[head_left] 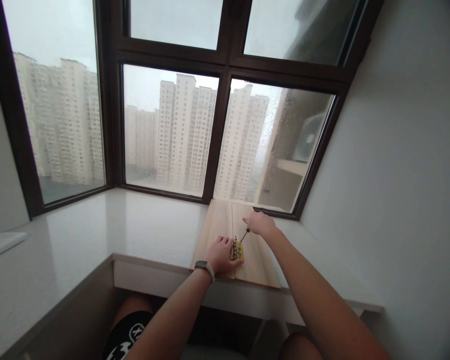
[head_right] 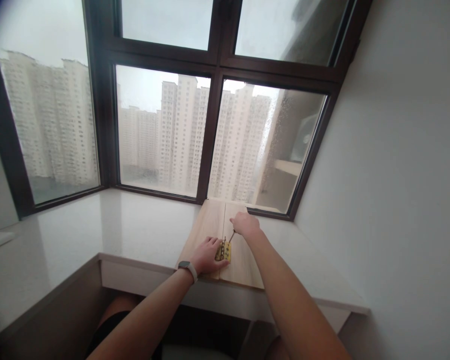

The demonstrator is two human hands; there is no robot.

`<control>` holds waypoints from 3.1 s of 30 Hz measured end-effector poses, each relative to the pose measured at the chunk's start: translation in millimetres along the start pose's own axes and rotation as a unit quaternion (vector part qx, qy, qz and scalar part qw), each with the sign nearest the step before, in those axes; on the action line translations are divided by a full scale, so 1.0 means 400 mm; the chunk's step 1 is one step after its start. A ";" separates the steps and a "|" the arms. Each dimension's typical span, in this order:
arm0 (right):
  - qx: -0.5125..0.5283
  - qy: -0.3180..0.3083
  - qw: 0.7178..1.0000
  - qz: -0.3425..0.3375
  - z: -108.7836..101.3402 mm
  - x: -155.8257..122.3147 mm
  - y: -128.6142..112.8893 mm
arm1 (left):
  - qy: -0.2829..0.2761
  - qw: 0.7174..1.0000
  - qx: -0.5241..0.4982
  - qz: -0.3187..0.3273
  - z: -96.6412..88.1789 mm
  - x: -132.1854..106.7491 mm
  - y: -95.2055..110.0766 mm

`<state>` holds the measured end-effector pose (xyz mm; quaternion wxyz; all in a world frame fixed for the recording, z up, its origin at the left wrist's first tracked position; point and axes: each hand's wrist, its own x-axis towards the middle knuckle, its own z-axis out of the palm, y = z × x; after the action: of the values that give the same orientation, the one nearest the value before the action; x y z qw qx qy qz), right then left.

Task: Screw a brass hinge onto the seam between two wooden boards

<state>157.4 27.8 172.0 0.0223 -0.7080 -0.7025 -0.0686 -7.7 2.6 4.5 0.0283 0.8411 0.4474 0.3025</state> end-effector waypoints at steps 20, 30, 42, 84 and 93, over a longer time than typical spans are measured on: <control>-0.009 -0.011 0.999 -0.039 0.001 0.007 0.003 | 0.008 1.000 0.003 0.004 0.005 0.001 -0.005; -0.021 -0.011 0.999 -0.035 -0.005 0.003 0.000 | 0.013 1.000 0.002 0.007 0.007 0.001 -0.006; 0.005 -0.035 0.996 -0.083 0.001 0.019 -0.001 | 0.007 1.000 0.002 0.005 0.008 0.001 -0.007; 0.000 -0.021 0.998 -0.053 -0.007 0.006 -0.002 | -0.006 1.000 0.001 -0.003 -0.002 0.001 0.000; 0.018 -0.040 0.989 -0.140 -0.006 0.010 0.006 | 0.004 1.000 -0.003 -0.001 0.002 -0.001 -0.006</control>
<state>159.7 31.4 175.2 -0.0032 -0.6047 -0.7959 -0.0301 -9.2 4.1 2.9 0.0292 0.8396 0.4475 0.3066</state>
